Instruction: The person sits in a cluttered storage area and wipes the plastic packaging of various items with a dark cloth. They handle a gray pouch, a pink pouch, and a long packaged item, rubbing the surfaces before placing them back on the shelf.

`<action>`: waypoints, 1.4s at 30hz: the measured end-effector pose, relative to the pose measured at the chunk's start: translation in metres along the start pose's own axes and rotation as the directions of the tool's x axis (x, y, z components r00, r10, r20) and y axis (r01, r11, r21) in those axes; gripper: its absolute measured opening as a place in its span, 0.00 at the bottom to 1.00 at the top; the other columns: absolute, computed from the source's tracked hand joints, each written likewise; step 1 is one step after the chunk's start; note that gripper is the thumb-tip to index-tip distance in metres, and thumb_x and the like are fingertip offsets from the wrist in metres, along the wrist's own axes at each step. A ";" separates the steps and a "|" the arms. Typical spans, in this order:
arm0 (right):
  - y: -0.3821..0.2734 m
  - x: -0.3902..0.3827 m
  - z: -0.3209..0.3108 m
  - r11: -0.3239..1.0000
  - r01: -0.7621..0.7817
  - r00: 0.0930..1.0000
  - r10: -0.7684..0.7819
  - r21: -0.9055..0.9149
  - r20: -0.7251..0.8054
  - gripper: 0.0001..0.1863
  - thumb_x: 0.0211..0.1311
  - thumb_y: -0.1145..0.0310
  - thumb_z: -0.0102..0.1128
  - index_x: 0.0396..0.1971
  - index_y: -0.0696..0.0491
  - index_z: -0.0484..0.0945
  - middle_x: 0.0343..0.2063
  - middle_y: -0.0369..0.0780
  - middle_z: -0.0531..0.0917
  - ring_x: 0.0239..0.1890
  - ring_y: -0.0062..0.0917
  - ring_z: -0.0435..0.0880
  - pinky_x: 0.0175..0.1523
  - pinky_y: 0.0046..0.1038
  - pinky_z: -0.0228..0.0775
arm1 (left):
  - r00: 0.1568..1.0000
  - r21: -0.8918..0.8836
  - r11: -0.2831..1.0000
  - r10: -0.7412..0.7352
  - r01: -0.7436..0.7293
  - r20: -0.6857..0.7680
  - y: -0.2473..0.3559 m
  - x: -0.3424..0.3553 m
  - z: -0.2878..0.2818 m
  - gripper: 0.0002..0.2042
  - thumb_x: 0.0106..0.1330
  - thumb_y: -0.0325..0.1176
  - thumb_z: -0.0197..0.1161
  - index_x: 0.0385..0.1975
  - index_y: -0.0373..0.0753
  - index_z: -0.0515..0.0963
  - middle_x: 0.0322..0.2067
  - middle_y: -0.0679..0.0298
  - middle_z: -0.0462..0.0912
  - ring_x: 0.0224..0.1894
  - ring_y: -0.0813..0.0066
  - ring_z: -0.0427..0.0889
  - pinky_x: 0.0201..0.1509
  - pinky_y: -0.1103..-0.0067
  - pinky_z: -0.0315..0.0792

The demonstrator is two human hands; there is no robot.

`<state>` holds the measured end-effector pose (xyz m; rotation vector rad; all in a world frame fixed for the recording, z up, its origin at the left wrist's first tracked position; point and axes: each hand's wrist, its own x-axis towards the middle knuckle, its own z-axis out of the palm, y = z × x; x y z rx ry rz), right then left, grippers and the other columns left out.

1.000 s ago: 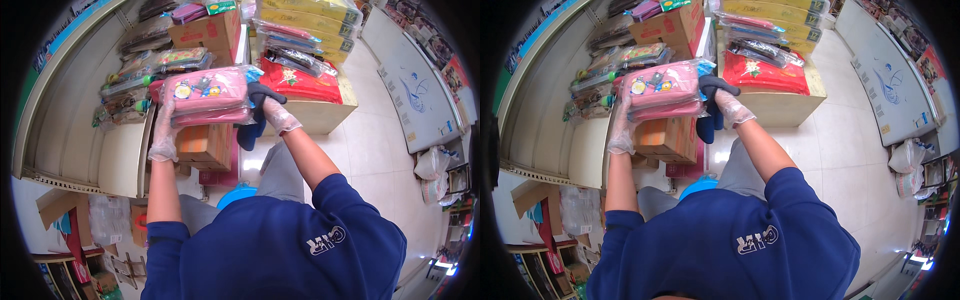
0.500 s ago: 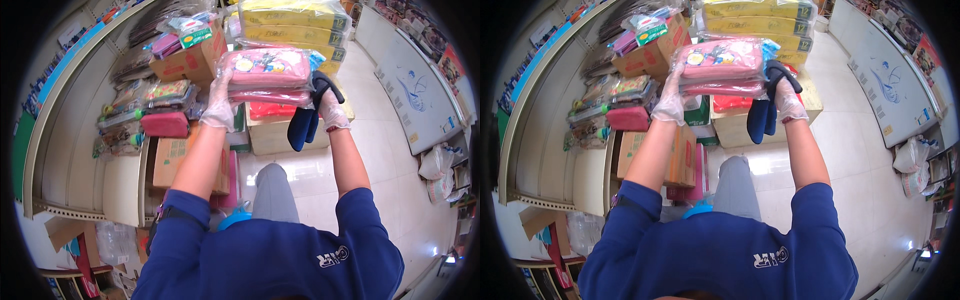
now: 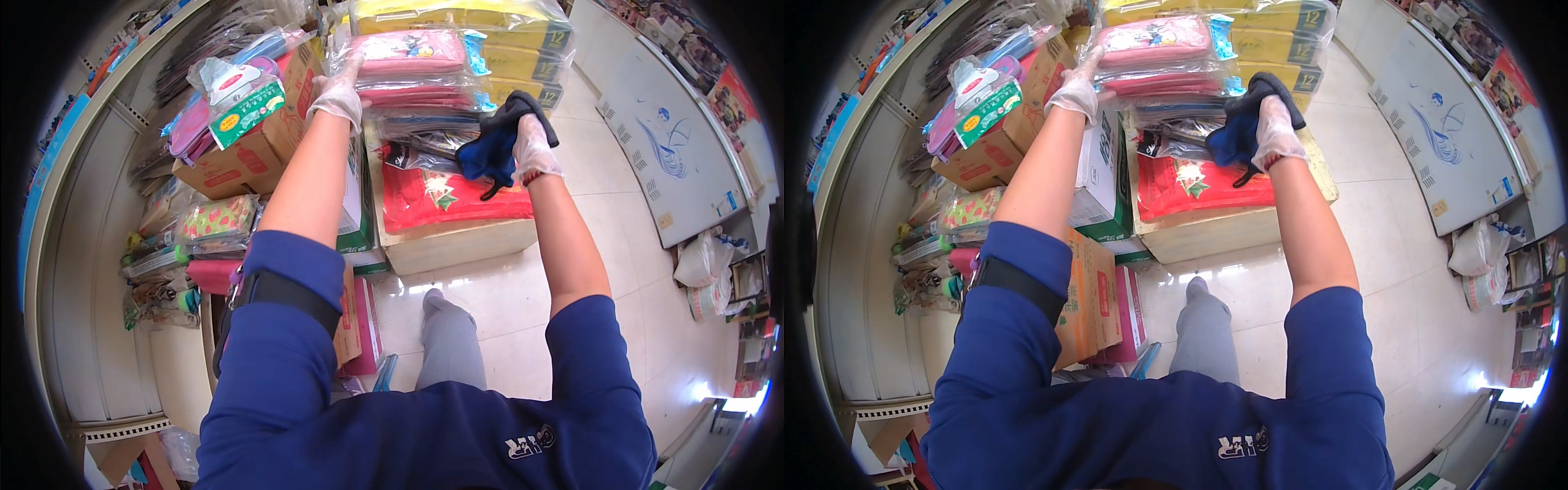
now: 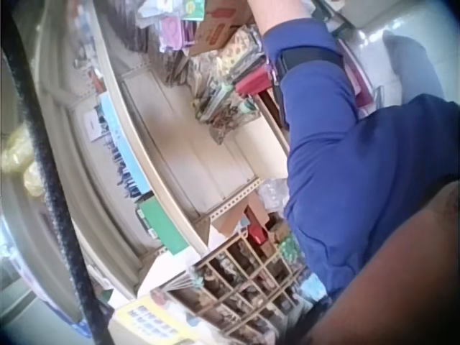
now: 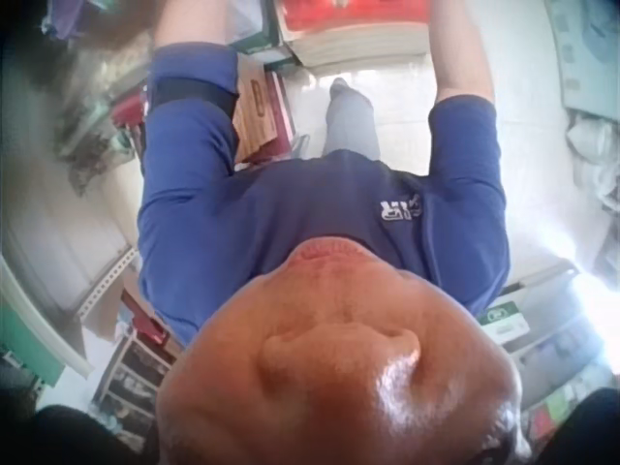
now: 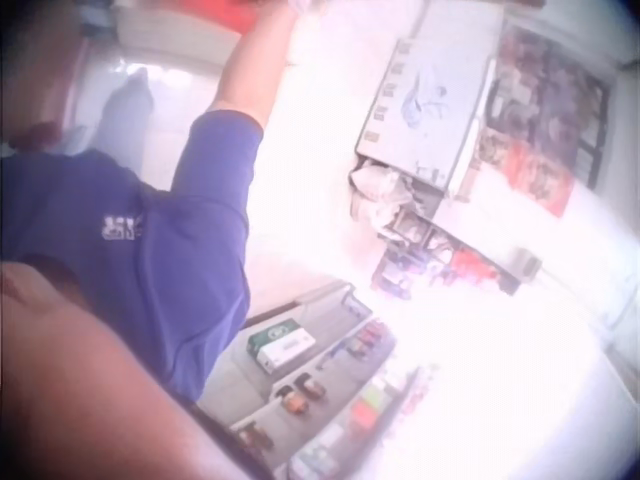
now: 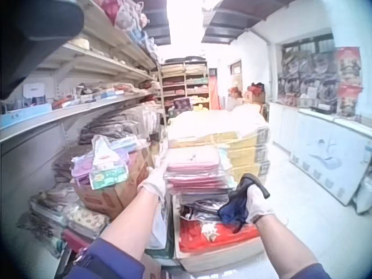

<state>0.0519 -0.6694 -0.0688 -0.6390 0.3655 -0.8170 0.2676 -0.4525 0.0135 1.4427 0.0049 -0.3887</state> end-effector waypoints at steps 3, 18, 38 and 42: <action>0.021 -0.010 -0.017 0.999 -0.040 0.999 0.040 0.014 0.010 0.04 0.58 0.77 0.51 0.29 0.51 0.71 0.25 0.35 0.73 0.27 0.26 0.73 0.37 0.26 0.71 | 0.981 -0.016 0.995 0.102 -0.101 0.162 -0.012 0.016 -0.019 0.56 0.51 0.47 0.74 0.73 0.43 0.38 0.68 0.48 0.56 0.64 0.50 0.66 0.45 0.63 0.81; 0.052 -0.068 -0.034 0.997 -0.076 0.991 0.075 0.009 0.110 0.03 0.66 0.71 0.51 0.35 0.53 0.74 0.31 0.41 0.79 0.31 0.32 0.78 0.40 0.34 0.78 | 0.719 0.808 0.028 0.475 -0.589 0.507 -0.030 -0.038 0.026 0.41 0.59 0.51 0.66 0.72 0.62 0.52 0.74 0.61 0.48 0.74 0.43 0.41 0.75 0.51 0.38; 0.070 -0.186 -0.036 0.960 -0.276 0.959 0.278 -0.039 0.052 0.07 0.63 0.68 0.56 0.35 0.57 0.74 0.31 0.44 0.80 0.34 0.36 0.81 0.43 0.38 0.78 | 0.556 0.698 -0.039 0.574 -0.715 0.602 -0.073 -0.077 0.003 0.35 0.60 0.44 0.64 0.69 0.55 0.59 0.70 0.55 0.56 0.71 0.46 0.53 0.72 0.53 0.49; 0.060 -0.204 -0.010 0.899 -0.068 0.945 0.198 -0.433 0.262 0.07 0.52 0.75 0.63 0.30 0.55 0.75 0.27 0.39 0.79 0.29 0.27 0.80 0.34 0.28 0.73 | 0.475 0.550 -0.016 0.481 -0.835 0.736 -0.092 -0.127 -0.036 0.28 0.60 0.41 0.64 0.63 0.50 0.70 0.64 0.53 0.66 0.66 0.45 0.63 0.69 0.58 0.58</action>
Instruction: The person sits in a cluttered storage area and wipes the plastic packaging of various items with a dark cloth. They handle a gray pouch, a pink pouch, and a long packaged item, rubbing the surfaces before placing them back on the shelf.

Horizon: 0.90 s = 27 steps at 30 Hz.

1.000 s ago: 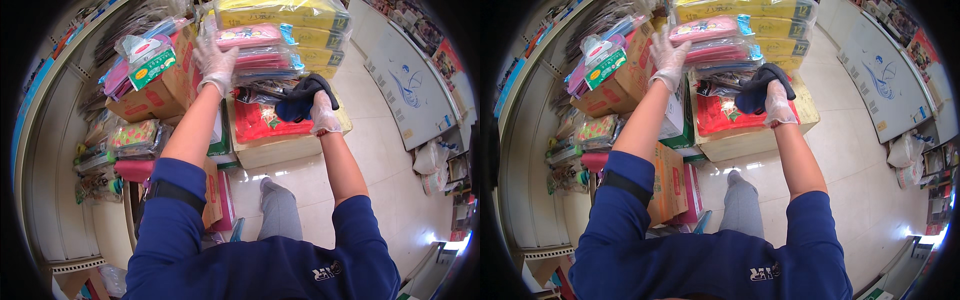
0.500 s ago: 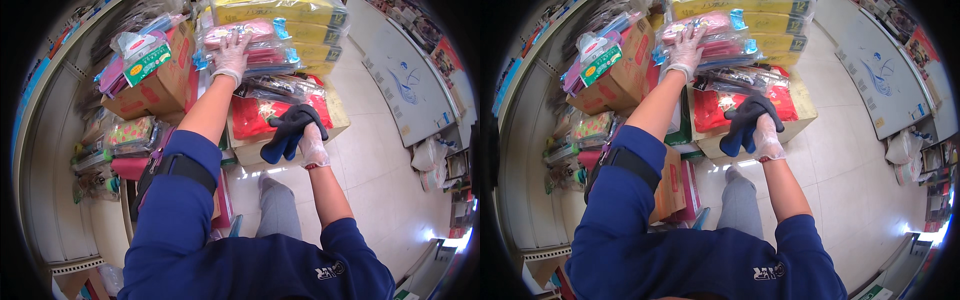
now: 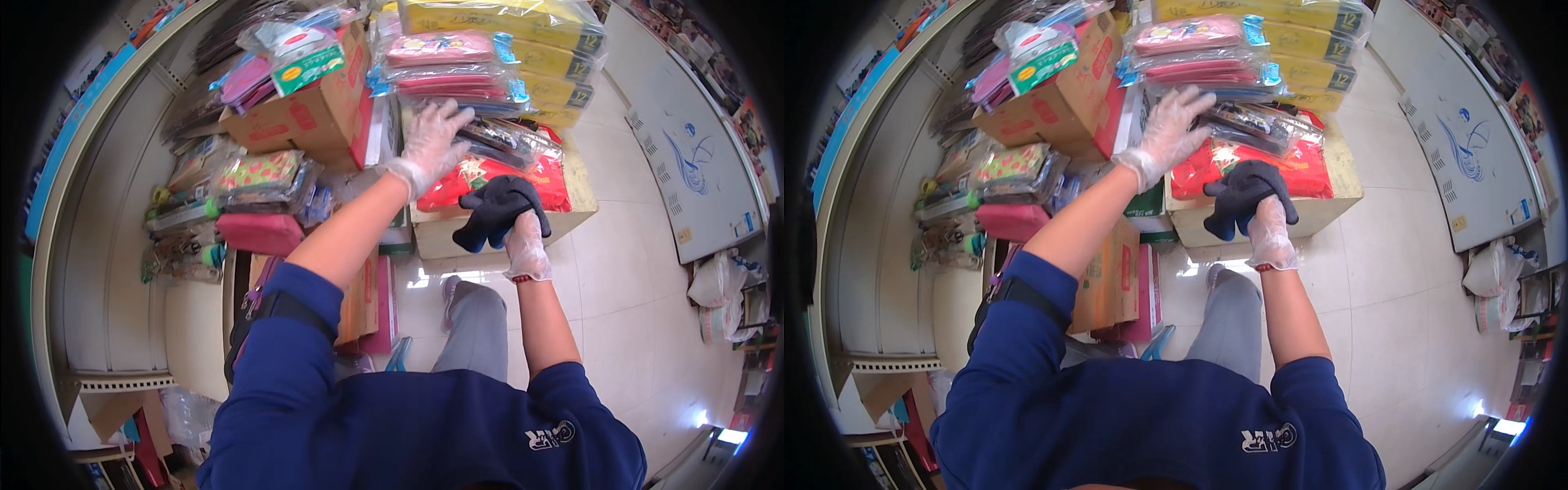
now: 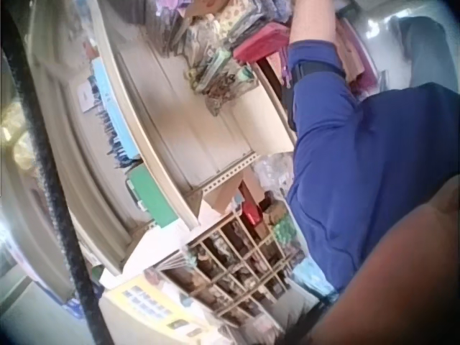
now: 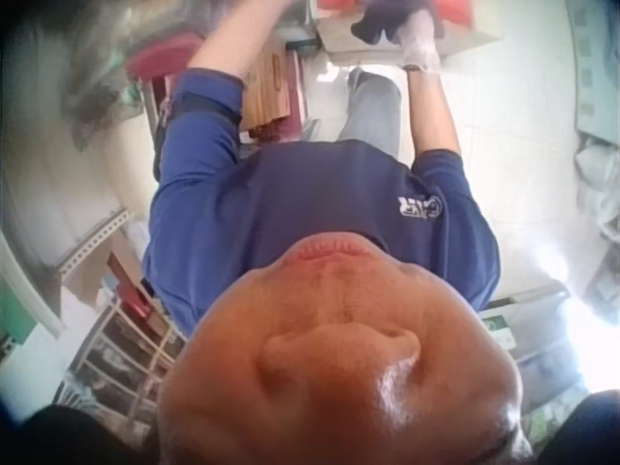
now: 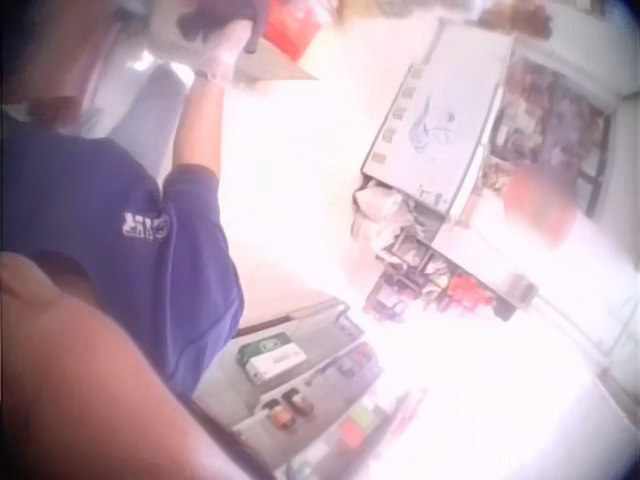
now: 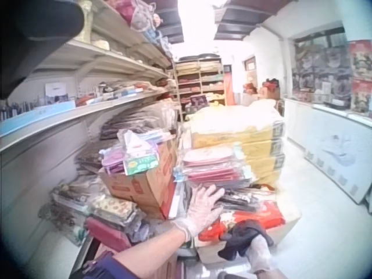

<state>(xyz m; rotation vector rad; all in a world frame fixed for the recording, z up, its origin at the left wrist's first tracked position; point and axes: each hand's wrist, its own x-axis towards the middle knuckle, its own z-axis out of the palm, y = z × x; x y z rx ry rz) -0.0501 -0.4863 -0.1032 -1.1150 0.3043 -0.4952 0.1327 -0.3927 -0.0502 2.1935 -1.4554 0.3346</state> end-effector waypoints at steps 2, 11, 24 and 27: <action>-0.017 -0.017 0.015 0.996 -0.014 0.999 0.010 0.089 0.043 0.06 0.60 0.72 0.57 0.35 0.57 0.74 0.31 0.40 0.78 0.33 0.29 0.79 0.42 0.29 0.76 | 0.998 -0.145 0.989 0.029 -0.021 0.053 0.004 -0.041 -0.005 0.26 0.62 0.40 0.63 0.61 0.46 0.71 0.63 0.50 0.67 0.64 0.48 0.65 0.69 0.63 0.59; -0.011 -0.038 0.051 0.964 0.224 0.852 -0.265 0.143 0.452 0.24 0.64 0.72 0.59 0.59 0.59 0.68 0.55 0.41 0.77 0.55 0.28 0.76 0.64 0.31 0.68 | 0.962 -0.683 0.679 -0.225 0.269 0.155 0.035 -0.230 -0.069 0.21 0.69 0.40 0.55 0.58 0.37 0.74 0.61 0.57 0.70 0.65 0.66 0.67 0.69 0.73 0.59; 0.018 -0.069 0.123 0.992 0.124 0.915 -0.116 0.006 0.387 0.19 0.68 0.65 0.50 0.55 0.52 0.62 0.52 0.38 0.69 0.53 0.26 0.67 0.58 0.32 0.62 | 0.814 -0.865 0.238 -0.513 0.441 0.274 0.061 -0.373 -0.099 0.18 0.72 0.39 0.54 0.55 0.34 0.75 0.49 0.65 0.79 0.54 0.77 0.75 0.62 0.79 0.65; 0.008 -0.066 0.161 0.978 0.208 0.873 -0.173 -0.029 0.455 0.16 0.67 0.65 0.51 0.51 0.52 0.64 0.48 0.37 0.70 0.49 0.27 0.69 0.54 0.32 0.64 | 0.781 -0.886 0.121 -0.535 0.447 0.321 0.069 -0.388 -0.109 0.19 0.71 0.41 0.55 0.54 0.34 0.76 0.47 0.66 0.81 0.50 0.79 0.76 0.59 0.81 0.67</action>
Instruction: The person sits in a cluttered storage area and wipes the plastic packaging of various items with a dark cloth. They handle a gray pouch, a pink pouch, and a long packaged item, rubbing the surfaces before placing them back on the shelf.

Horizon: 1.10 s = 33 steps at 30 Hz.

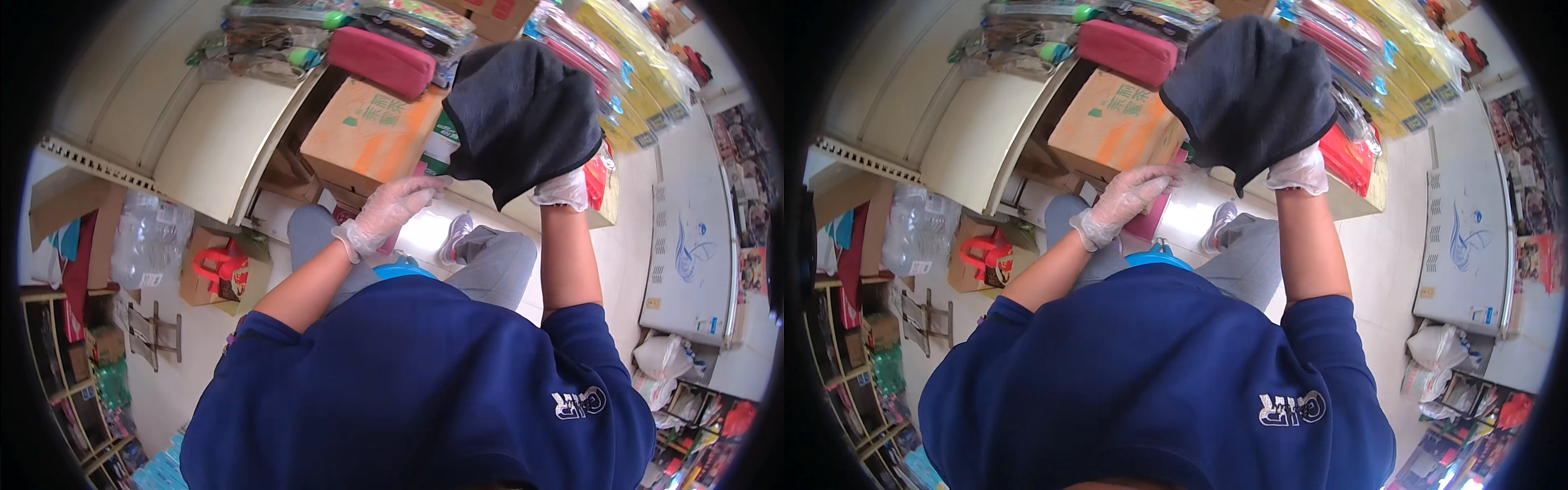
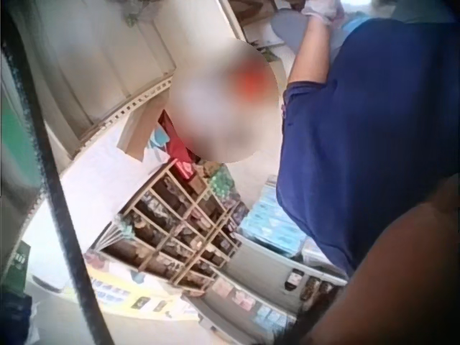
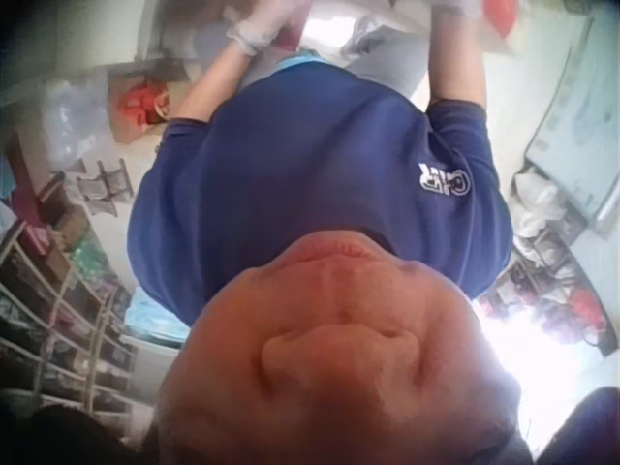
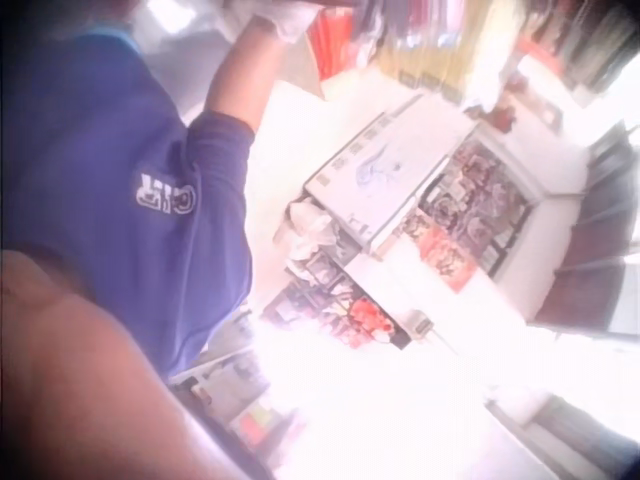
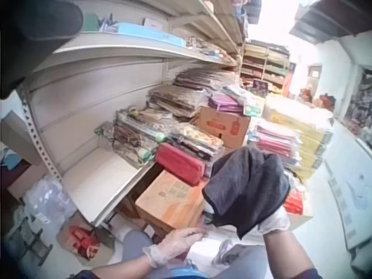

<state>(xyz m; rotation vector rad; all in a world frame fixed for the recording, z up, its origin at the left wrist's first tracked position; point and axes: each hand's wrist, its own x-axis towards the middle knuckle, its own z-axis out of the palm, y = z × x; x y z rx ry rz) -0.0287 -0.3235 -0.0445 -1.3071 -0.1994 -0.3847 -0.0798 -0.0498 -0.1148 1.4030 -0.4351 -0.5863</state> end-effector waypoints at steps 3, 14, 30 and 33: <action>-0.009 0.028 0.034 0.993 0.093 0.994 -0.088 -0.076 0.068 0.13 0.65 0.66 0.52 0.46 0.51 0.66 0.43 0.37 0.71 0.45 0.27 0.70 0.50 0.33 0.65 | 0.999 -0.022 0.999 0.026 -0.026 -0.023 -0.012 -0.010 -0.012 0.20 0.70 0.42 0.56 0.54 0.33 0.75 0.47 0.64 0.81 0.49 0.80 0.77 0.56 0.81 0.69; 0.024 0.026 0.154 -0.339 0.544 0.810 -0.027 -0.768 0.586 0.02 0.58 0.69 0.56 0.30 0.49 0.73 0.28 0.37 0.75 0.30 0.27 0.75 0.35 0.35 0.70 | 0.966 0.078 0.997 0.021 -0.001 -0.259 -0.037 -0.039 -0.066 0.19 0.69 0.41 0.55 0.51 0.32 0.78 0.42 0.62 0.84 0.43 0.78 0.81 0.50 0.81 0.74; 0.102 -0.005 0.152 0.304 0.417 0.888 0.064 -0.857 0.455 0.11 0.51 0.65 0.59 0.37 0.43 0.77 0.33 0.41 0.83 0.37 0.42 0.82 0.38 0.44 0.71 | 0.566 0.409 0.900 0.416 -0.149 -0.711 0.055 0.048 -0.237 0.17 0.72 0.41 0.52 0.53 0.39 0.78 0.40 0.68 0.81 0.36 0.83 0.73 0.42 0.84 0.70; 0.105 -0.004 0.150 0.293 0.409 0.889 0.083 -0.864 0.450 0.12 0.50 0.65 0.59 0.37 0.42 0.77 0.34 0.40 0.83 0.38 0.42 0.81 0.38 0.44 0.70 | 0.520 0.594 0.804 0.517 -0.022 -0.680 0.055 0.084 -0.299 0.19 0.69 0.41 0.54 0.53 0.39 0.78 0.46 0.63 0.82 0.42 0.75 0.78 0.48 0.78 0.72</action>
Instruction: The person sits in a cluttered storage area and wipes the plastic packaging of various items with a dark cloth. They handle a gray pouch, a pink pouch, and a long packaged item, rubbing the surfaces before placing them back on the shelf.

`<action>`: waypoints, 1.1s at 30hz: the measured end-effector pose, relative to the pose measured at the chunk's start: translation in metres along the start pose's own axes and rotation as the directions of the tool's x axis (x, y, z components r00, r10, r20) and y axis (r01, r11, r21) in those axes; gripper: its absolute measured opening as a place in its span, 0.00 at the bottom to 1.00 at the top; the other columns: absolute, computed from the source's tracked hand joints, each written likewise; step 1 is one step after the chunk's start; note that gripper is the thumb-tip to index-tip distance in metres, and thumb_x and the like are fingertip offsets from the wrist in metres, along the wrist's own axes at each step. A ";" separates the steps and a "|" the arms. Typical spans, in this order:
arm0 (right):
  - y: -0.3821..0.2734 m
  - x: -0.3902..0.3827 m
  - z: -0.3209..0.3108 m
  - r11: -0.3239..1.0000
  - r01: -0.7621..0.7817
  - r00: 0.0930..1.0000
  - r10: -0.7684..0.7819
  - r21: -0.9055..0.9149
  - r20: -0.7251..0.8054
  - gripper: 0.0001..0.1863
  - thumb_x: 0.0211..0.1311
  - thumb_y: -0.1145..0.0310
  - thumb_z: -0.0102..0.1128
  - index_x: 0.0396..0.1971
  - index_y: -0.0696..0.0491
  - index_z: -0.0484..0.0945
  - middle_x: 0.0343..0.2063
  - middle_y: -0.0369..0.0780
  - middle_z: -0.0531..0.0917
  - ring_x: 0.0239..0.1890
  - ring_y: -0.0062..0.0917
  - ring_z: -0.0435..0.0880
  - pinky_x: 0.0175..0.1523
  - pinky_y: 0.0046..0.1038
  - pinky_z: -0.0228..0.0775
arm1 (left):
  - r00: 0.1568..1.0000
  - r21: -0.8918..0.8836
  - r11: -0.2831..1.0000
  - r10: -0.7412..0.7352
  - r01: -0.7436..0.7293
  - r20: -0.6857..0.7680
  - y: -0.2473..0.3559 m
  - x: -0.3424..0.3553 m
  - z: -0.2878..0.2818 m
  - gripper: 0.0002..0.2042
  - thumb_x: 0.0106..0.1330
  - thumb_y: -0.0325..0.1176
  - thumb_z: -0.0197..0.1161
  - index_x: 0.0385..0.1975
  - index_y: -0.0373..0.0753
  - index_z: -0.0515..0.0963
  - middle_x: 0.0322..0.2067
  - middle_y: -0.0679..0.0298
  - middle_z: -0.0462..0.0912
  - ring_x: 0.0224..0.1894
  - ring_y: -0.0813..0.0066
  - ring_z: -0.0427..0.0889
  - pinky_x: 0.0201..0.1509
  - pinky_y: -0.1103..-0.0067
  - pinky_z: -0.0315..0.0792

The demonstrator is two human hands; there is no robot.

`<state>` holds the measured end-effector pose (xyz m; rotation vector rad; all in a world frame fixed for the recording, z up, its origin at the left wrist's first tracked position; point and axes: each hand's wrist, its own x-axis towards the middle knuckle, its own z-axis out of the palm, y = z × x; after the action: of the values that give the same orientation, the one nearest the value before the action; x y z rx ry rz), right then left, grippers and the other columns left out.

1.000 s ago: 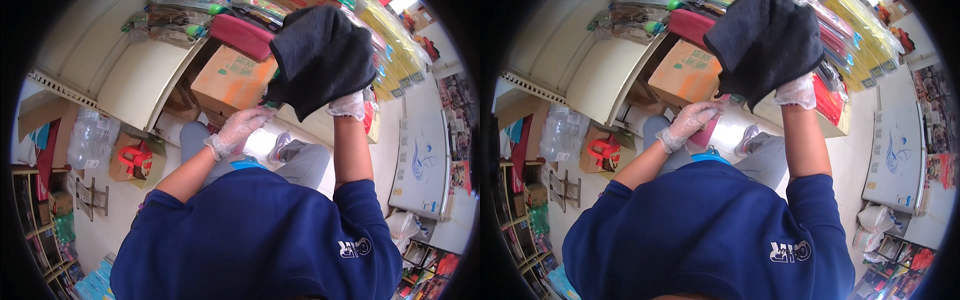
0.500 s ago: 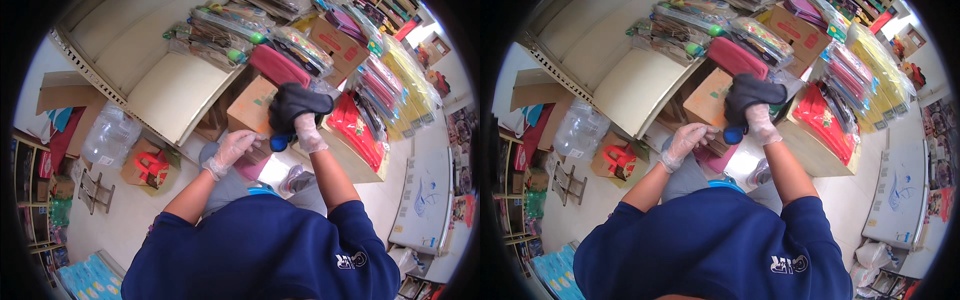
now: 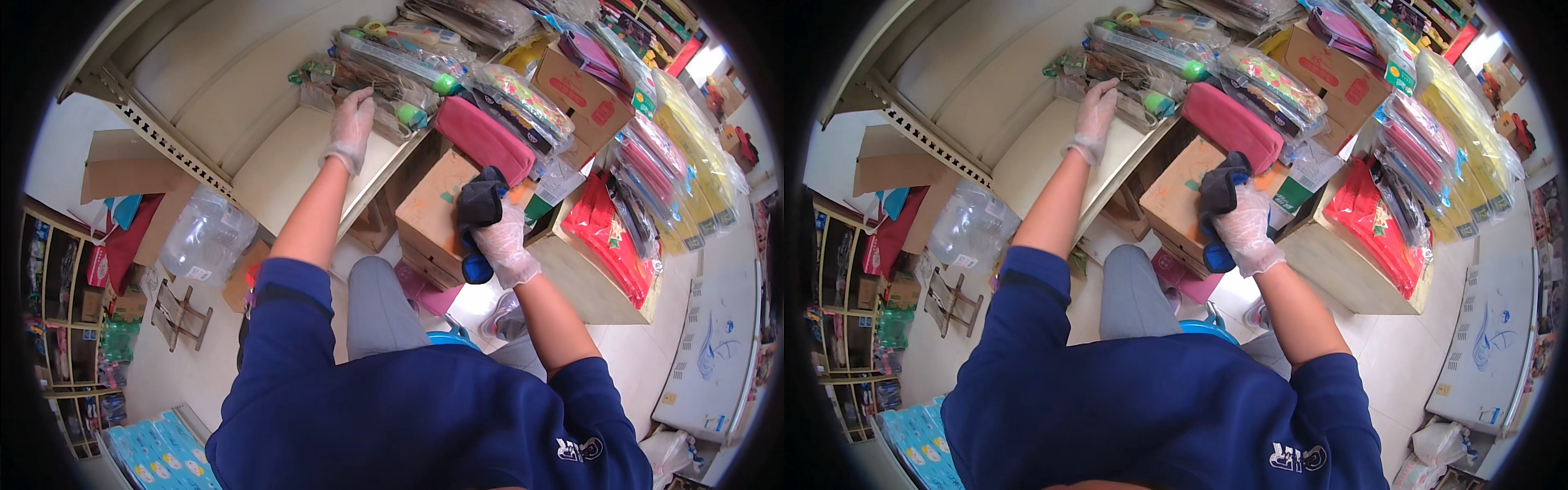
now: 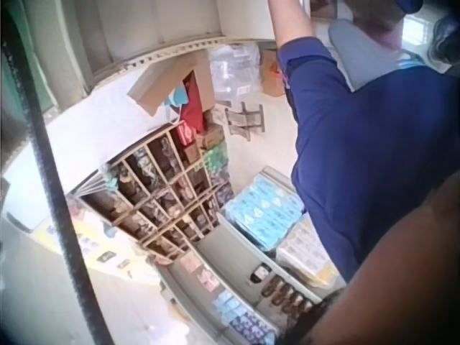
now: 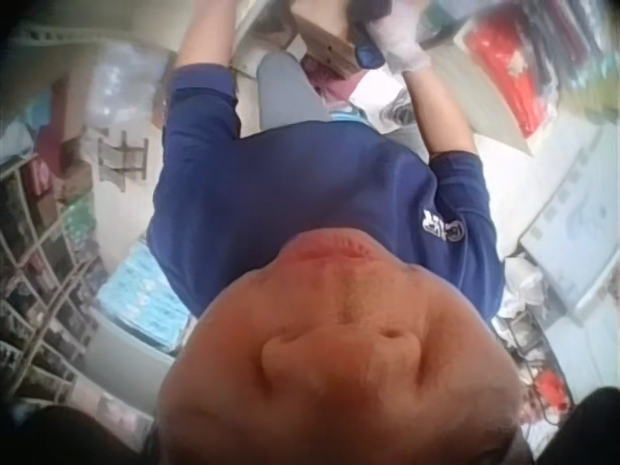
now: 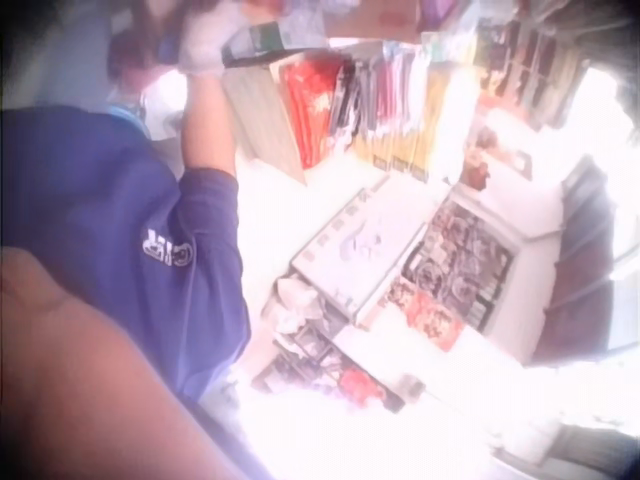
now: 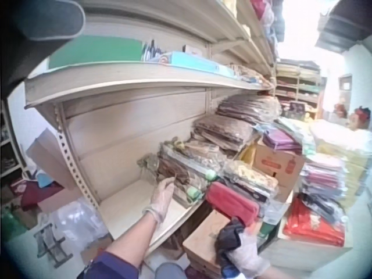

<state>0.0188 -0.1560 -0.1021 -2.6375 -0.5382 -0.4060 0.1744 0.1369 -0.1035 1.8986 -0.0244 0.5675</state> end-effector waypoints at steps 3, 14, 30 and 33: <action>0.005 -0.001 0.000 1.000 0.025 0.999 -0.025 0.017 -0.028 0.13 0.50 0.66 0.59 0.38 0.42 0.78 0.36 0.40 0.82 0.40 0.42 0.80 0.37 0.45 0.70 | 0.997 0.210 0.978 -0.034 0.020 0.063 0.014 0.024 0.001 0.19 0.64 0.40 0.55 0.53 0.41 0.78 0.51 0.54 0.81 0.56 0.59 0.78 0.60 0.72 0.69; 0.000 0.006 0.002 0.994 -0.044 0.996 0.052 -0.096 0.075 0.15 0.51 0.64 0.60 0.41 0.43 0.78 0.40 0.42 0.82 0.45 0.43 0.78 0.41 0.44 0.68 | 0.943 0.775 0.631 0.276 -0.032 -0.186 -0.039 0.100 -0.043 0.21 0.60 0.36 0.61 0.55 0.51 0.75 0.51 0.58 0.77 0.54 0.53 0.76 0.55 0.62 0.73; -0.007 0.009 -0.006 0.979 -0.066 0.984 0.096 -0.195 0.147 0.17 0.47 0.65 0.61 0.41 0.43 0.78 0.39 0.41 0.82 0.45 0.43 0.77 0.42 0.43 0.67 | 0.866 0.841 0.215 0.058 -0.496 0.496 0.014 0.104 0.006 0.22 0.58 0.29 0.62 0.54 0.56 0.77 0.52 0.67 0.78 0.57 0.62 0.72 0.61 0.67 0.68; -0.005 0.008 -0.004 0.982 -0.033 0.993 0.053 -0.184 0.102 0.16 0.47 0.66 0.61 0.40 0.44 0.78 0.37 0.42 0.82 0.44 0.43 0.78 0.41 0.43 0.68 | 0.849 0.823 0.233 0.023 -0.518 0.527 0.017 0.108 0.001 0.19 0.57 0.31 0.64 0.51 0.54 0.78 0.50 0.66 0.78 0.56 0.61 0.73 0.62 0.67 0.67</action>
<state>0.0234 -0.1509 -0.0941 -2.8543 -0.4974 -0.3160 0.2656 0.1560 -0.0460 3.3033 -0.4150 0.3987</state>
